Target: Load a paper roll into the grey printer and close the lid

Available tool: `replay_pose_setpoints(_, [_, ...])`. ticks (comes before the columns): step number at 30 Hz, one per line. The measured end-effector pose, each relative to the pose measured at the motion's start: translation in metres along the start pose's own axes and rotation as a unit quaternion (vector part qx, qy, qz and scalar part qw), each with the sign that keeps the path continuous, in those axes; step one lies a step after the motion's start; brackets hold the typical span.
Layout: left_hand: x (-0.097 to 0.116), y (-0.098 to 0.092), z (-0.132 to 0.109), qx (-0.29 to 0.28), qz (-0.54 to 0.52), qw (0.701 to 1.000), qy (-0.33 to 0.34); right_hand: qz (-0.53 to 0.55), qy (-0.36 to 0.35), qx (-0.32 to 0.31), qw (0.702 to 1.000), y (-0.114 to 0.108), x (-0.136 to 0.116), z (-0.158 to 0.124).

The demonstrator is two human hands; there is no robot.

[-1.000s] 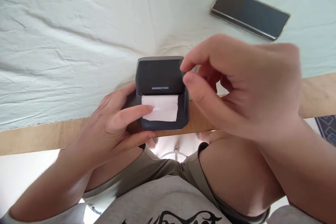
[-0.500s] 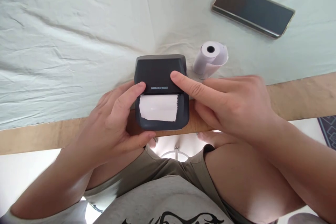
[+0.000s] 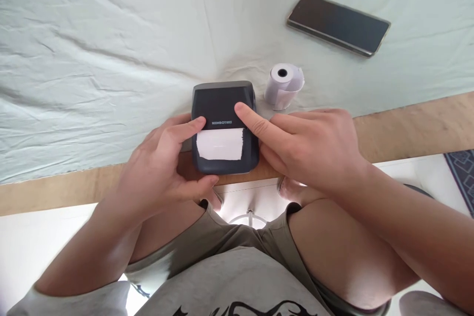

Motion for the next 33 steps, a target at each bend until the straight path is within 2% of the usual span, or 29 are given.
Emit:
replay_pose_setpoints(1, [-0.001,0.001,-0.001,-0.002,0.004,1.0,-0.002,-0.007,-0.031,0.047,0.998,-0.001,-0.003,0.0])
replay_pose_setpoints(3, [-0.002,0.002,-0.002,-0.011,0.009,1.0,0.0,-0.009,-0.058,0.097,0.994,0.0,-0.007,0.0])
replay_pose_setpoints(7, [-0.005,0.005,-0.006,-0.02,0.008,1.0,-0.009,0.006,-0.011,0.088,0.996,0.003,-0.007,-0.005])
replay_pose_setpoints(9, [-0.006,0.005,-0.007,-0.026,0.025,0.999,-0.009,0.024,0.007,0.04,0.999,0.004,-0.004,-0.009])
replay_pose_setpoints(13, [-0.005,0.004,-0.005,-0.044,0.051,0.998,-0.002,0.087,0.076,-0.117,0.986,0.007,0.005,-0.007])
replay_pose_setpoints(16, [-0.004,0.004,-0.004,-0.037,0.06,0.998,-0.001,0.087,0.101,-0.148,0.98,0.008,0.006,0.002])
replay_pose_setpoints(19, [-0.003,0.003,-0.005,-0.022,0.064,0.998,0.009,0.065,0.089,-0.129,0.985,0.007,0.001,0.008])
replay_pose_setpoints(25, [-0.002,0.001,-0.011,-0.004,0.069,0.998,0.014,0.031,0.005,-0.016,0.999,0.001,-0.013,0.005])
replay_pose_setpoints(29, [-0.002,-0.001,-0.012,0.002,0.053,0.999,0.01,0.027,-0.022,-0.014,0.999,0.001,-0.015,0.004])
replay_pose_setpoints(33, [-0.002,-0.004,-0.008,0.002,0.069,0.997,0.022,0.043,-0.022,-0.038,0.998,0.002,-0.011,0.003])
Point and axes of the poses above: each hand's wrist, its own z-axis towards the middle knuckle, its own y-axis out of the palm, x = y × z, the point moved 2 cm from there along z, towards the middle knuckle, and after that the axes turned 5 degrees about y, right-handed, at the moved point
